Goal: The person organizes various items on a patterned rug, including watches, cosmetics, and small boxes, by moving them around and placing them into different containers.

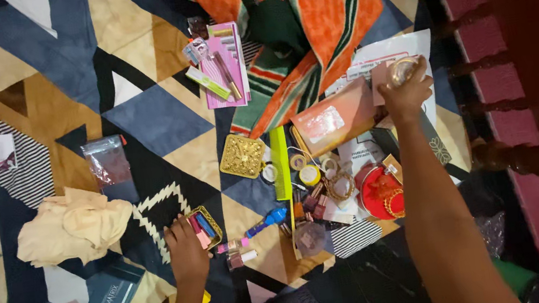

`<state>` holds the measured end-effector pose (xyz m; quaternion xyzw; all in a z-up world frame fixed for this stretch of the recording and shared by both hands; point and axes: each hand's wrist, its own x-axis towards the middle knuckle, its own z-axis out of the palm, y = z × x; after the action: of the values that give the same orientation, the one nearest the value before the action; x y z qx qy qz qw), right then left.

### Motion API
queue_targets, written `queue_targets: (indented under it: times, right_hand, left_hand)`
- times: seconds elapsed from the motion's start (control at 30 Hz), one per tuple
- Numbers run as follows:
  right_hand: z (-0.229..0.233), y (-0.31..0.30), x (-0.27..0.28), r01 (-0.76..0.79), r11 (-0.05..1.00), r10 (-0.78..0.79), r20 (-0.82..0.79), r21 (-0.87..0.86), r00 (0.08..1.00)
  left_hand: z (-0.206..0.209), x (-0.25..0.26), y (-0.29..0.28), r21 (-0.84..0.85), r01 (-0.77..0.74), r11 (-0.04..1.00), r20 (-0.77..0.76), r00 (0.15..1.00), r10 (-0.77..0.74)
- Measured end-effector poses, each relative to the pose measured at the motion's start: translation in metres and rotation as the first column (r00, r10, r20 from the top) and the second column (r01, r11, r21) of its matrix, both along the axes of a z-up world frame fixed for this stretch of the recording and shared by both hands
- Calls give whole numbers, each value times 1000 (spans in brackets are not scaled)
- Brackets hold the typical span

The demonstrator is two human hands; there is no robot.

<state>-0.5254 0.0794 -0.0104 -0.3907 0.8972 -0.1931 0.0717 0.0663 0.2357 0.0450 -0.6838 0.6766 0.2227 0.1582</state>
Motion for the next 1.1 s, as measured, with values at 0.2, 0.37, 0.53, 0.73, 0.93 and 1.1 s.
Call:
queue_targets:
  times: [0.2, 0.37, 0.53, 0.73, 0.93, 1.1]
  right_hand:
    - [-44, 2, -50, -95, 994, 100, 114, -45, 988]
    - [-5, 33, -19, -190, 979, 190, -10, -76, 982]
    - [44, 97, 51, -207, 956, 213, 9, -210, 977]
    - [74, 175, 84, 60, 986, -54, 43, -153, 998]
    - [57, 230, 120, 221, 965, -223, -1, -140, 975]
    - [31, 234, 143, 232, 954, -218, 88, -190, 972]
  left_hand:
    - [-11, 3, 6, -83, 80, 993, 66, 995, -74]
    - [-10, 1, 6, -77, 75, 994, 54, 996, -71]
    - [-6, 1, 4, -72, 18, 997, -5, 1000, -19]
    - [-17, 6, 9, -43, -4, 999, -25, 1000, 3]
    - [-26, 10, 15, -122, 13, 992, -14, 1000, -15]
    - [-21, 9, 13, -131, 28, 991, -36, 999, -33]
